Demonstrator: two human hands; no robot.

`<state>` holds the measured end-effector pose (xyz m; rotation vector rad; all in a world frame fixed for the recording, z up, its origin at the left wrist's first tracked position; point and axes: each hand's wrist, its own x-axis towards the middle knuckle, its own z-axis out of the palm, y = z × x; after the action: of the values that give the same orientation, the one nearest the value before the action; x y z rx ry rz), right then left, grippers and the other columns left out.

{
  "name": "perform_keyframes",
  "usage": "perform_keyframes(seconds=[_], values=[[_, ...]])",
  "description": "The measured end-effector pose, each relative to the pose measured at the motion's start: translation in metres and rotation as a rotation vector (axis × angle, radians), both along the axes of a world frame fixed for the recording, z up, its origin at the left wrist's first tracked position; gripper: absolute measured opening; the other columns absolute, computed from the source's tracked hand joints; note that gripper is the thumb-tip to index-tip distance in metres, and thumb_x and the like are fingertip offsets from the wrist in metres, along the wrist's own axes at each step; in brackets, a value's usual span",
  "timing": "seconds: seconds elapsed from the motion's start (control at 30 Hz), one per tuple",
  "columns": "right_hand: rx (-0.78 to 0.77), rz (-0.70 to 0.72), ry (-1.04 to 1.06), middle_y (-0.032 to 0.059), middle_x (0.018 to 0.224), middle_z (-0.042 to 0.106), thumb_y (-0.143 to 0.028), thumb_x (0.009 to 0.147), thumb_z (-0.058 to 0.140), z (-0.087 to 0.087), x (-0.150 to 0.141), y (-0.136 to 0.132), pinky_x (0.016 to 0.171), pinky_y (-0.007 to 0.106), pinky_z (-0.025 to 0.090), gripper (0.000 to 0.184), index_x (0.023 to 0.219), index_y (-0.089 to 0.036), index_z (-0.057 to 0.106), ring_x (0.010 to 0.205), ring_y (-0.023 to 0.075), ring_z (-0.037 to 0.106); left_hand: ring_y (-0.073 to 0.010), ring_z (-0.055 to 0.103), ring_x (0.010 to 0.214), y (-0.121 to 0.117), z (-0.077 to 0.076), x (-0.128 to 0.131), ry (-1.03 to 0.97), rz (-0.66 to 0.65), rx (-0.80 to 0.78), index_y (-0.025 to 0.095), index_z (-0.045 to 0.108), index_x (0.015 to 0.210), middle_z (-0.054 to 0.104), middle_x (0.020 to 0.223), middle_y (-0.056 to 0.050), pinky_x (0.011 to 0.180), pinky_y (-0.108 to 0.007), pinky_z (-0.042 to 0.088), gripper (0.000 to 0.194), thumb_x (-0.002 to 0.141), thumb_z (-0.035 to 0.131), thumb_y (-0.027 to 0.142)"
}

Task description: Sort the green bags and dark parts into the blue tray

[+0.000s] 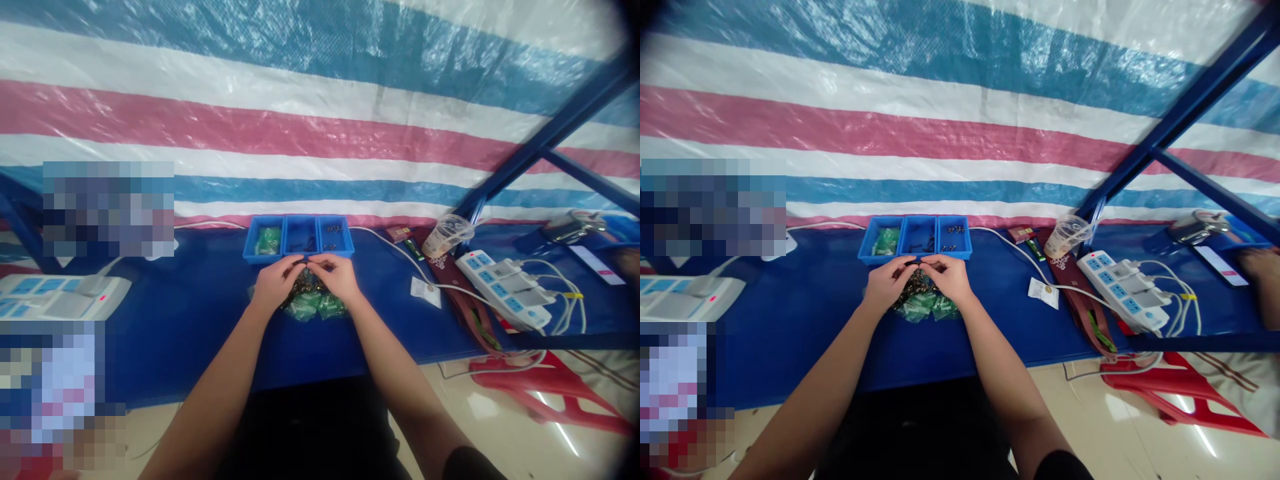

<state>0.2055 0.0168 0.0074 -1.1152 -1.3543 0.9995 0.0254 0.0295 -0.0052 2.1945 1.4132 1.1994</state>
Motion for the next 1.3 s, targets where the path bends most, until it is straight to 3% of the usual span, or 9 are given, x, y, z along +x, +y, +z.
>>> perform_keyframes(seconds=[0.23,0.5,0.7,0.87,1.03,1.3], values=[[0.021,0.012,-0.028,0.0053,0.087,0.076,-0.039,0.078,0.073,0.0007,-0.0002,-0.0018,0.071,0.033,0.058,0.024,0.093,-0.021,0.074,0.074,0.0192,0.071,-0.0178,0.07,0.091,0.0003,0.0012,-0.0016,0.011,-0.05,0.019,0.023,0.073,0.099,0.075,0.099,-0.003,0.087,-0.029,0.053,0.026,0.095,0.051,0.037],[0.019,-0.003,-0.038,0.0053,0.084,0.076,-0.038,0.078,0.072,0.0003,-0.001,-0.0011,0.071,0.033,0.057,0.023,0.093,-0.02,0.074,0.073,0.0192,0.071,-0.0148,0.07,0.076,-0.0002,-0.0007,-0.0002,0.018,0.013,-0.002,0.024,0.072,0.105,0.076,0.094,-0.002,0.074,-0.024,0.054,0.027,0.092,0.056,0.042],[0.053,0.002,-0.039,0.0052,0.083,0.076,-0.037,0.079,0.072,-0.001,0.0,-0.0002,0.068,0.03,0.057,0.023,0.093,-0.019,0.074,0.071,0.0182,0.071,-0.0168,0.071,0.088,0.0002,0.0007,-0.001,0.022,-0.027,0.06,0.022,0.073,0.099,0.076,0.098,-0.003,0.085,-0.027,0.053,0.027,0.094,0.053,0.039],[0.064,0.007,-0.033,0.005,0.086,0.076,-0.038,0.079,0.072,-0.0041,0.0006,0.0007,0.068,0.03,0.057,0.024,0.094,-0.02,0.075,0.072,0.0178,0.071,-0.0166,0.07,0.087,-0.0016,0.0022,-0.0016,0.053,-0.038,0.016,0.022,0.073,0.099,0.076,0.098,-0.003,0.082,-0.025,0.052,0.029,0.095,0.05,0.041],[0.067,-0.01,-0.043,0.0052,0.083,0.076,-0.036,0.078,0.073,-0.0064,0.0007,0.0012,0.067,0.03,0.057,0.022,0.093,-0.02,0.075,0.071,0.0183,0.071,-0.0132,0.068,0.074,-0.002,0.0006,-0.0004,0.016,0.031,-0.016,0.023,0.072,0.105,0.076,0.094,-0.001,0.073,-0.023,0.051,0.029,0.091,0.057,0.044],[0.059,0.0,-0.041,0.0052,0.084,0.076,-0.036,0.079,0.072,-0.0072,-0.0003,0.0023,0.067,0.029,0.057,0.023,0.094,-0.019,0.074,0.07,0.0176,0.071,-0.0129,0.067,0.076,-0.0009,-0.0002,-0.0012,0.007,0.001,-0.047,0.022,0.071,0.098,0.074,0.09,-0.001,0.074,-0.022,0.049,0.025,0.094,0.053,0.039]])
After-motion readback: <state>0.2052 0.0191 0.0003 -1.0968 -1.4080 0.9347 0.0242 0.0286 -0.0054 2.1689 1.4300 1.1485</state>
